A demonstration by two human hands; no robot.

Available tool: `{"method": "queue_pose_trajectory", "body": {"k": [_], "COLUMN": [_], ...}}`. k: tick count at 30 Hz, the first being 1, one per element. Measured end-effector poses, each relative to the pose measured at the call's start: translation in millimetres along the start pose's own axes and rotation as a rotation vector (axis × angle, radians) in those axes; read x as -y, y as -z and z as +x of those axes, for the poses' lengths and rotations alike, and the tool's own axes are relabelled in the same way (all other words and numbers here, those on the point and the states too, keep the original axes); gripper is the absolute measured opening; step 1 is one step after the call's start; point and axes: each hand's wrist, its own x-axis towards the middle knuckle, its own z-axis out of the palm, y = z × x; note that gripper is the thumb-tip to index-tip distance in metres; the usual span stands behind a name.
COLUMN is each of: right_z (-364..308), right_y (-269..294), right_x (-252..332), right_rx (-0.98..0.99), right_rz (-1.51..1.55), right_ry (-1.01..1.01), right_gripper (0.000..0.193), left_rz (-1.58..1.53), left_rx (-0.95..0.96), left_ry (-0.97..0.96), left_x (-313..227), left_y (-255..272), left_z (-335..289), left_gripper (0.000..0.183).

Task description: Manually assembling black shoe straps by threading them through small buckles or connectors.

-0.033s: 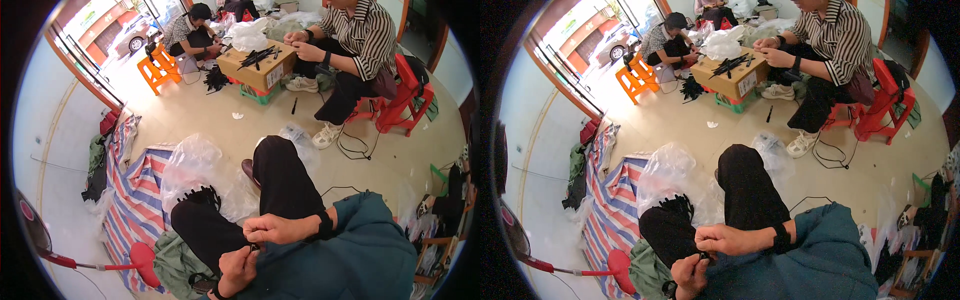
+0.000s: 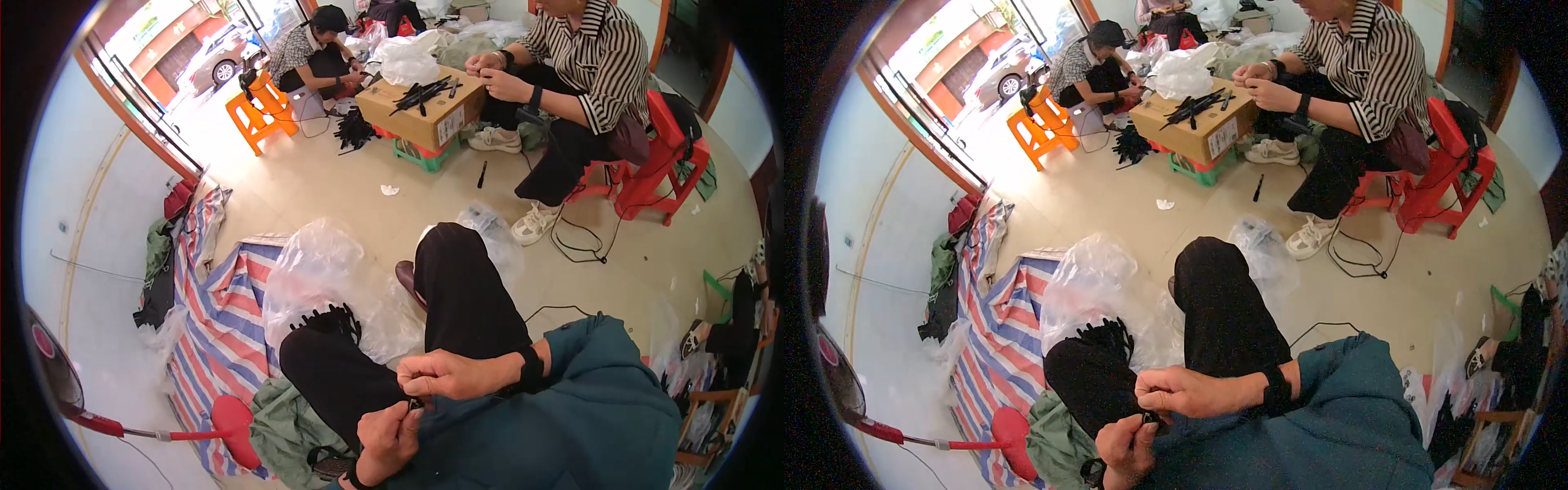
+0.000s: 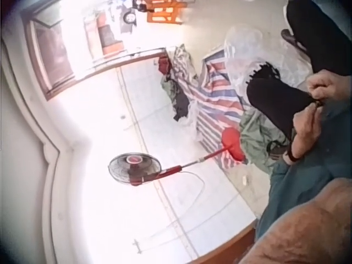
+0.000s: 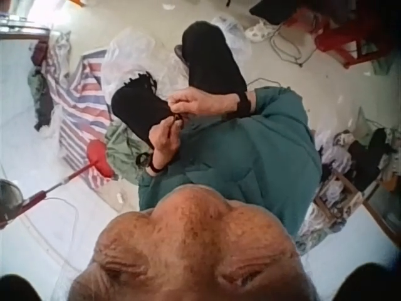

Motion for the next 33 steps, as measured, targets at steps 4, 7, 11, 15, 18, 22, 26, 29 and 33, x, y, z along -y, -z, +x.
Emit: {"method": "queue_pose_trajectory", "body": {"k": [4, 7, 11, 15, 18, 22, 26, 29, 33], "right_z": [8, 14, 16, 15, 14, 11, 21, 29, 32], "right_y": [5, 8, 11, 10, 9, 3, -5, -2, -2], "right_x": [8, 12, 16, 10, 9, 12, 6, 0, -5], "right_rx": [0.121, 0.219, 0.297, 0.283, 0.266, 0.212, -0.036, -0.141, -0.165], "right_rz": [-0.026, -0.057, -0.131, -0.144, -0.17, -0.188, -0.33, -0.449, -0.473], "right_ry": [0.0, -0.011, 0.006, -0.021, -0.037, 0.029, 0.252, 0.289, 0.237], "right_gripper": [0.026, 0.027, 0.027, 0.028, 0.028, 0.028, 0.024, 0.021, 0.019], "left_rz": [-0.058, -0.07, -0.178, -0.233, -0.31, -0.373, -0.533, -0.515, -0.49], "left_rx": [-0.072, -0.065, -0.001, 0.074, 0.079, 0.116, 0.023, -0.005, -0.007], "left_ry": [0.036, 0.043, 0.085, 0.255, 0.335, 0.336, 0.514, 0.52, 0.552], "left_x": [1, 4, 7, 4, 4, 10, 16, 13, 18], "left_y": [2, 5, 7, 11, 11, 16, 16, 16, 16], "left_z": [2, 2, 0, 4, 7, 7, 2, 4, -6], "left_gripper": [0.013, 0.013, 0.013, 0.019, 0.021, 0.013, 0.024, 0.02, 0.017]}}
